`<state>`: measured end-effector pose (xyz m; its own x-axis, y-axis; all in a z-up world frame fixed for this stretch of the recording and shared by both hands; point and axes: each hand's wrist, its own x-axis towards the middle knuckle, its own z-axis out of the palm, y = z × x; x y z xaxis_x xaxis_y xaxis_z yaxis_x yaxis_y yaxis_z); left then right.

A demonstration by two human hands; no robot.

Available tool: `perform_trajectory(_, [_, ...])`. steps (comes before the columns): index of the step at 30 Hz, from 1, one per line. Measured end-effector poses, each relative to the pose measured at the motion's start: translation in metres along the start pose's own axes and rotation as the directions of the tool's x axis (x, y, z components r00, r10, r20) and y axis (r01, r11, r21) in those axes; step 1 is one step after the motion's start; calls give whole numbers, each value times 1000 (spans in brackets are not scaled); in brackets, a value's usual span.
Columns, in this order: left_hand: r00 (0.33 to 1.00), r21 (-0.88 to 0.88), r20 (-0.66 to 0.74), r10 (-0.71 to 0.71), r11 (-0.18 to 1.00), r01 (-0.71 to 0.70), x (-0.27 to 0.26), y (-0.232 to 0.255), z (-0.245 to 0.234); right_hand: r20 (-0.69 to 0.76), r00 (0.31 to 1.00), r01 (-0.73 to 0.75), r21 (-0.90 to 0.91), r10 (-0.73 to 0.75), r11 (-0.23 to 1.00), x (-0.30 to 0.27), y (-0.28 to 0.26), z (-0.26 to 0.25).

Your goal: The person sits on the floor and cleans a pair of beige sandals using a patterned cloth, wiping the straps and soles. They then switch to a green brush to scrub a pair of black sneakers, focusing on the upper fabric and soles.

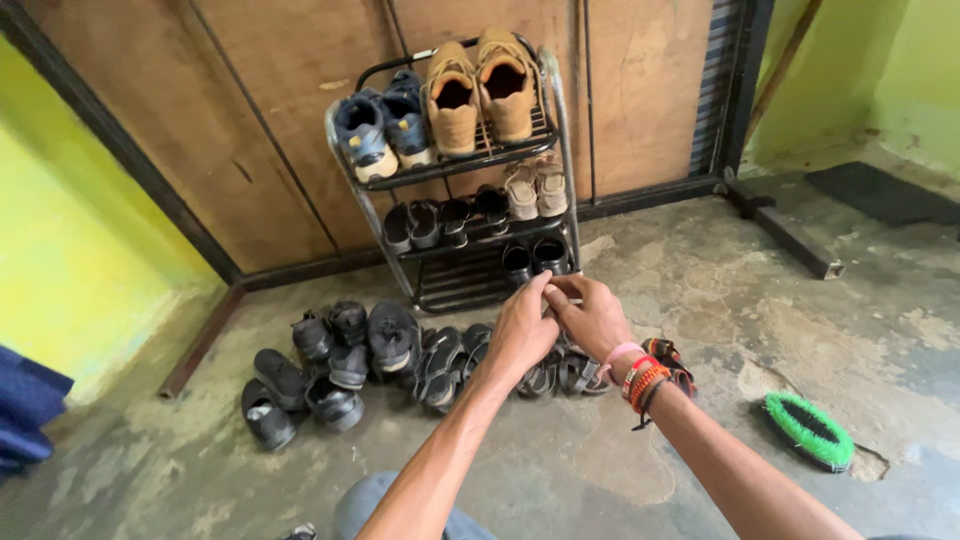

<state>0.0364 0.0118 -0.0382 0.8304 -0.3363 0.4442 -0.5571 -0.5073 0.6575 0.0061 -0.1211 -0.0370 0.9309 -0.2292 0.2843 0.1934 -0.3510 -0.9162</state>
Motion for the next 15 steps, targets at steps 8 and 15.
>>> perform_trajectory(8, [994, 66, 113, -1, 998, -6, -1, 5, 54, -63, 997, -41, -80, 36, 996, -11, 57, -33])
perform_trajectory(15, [988, 117, 155, -29, 993, 11, -7, -1, 73, -23, 999, -46, -53, 44, 998, -14, 81, -37])
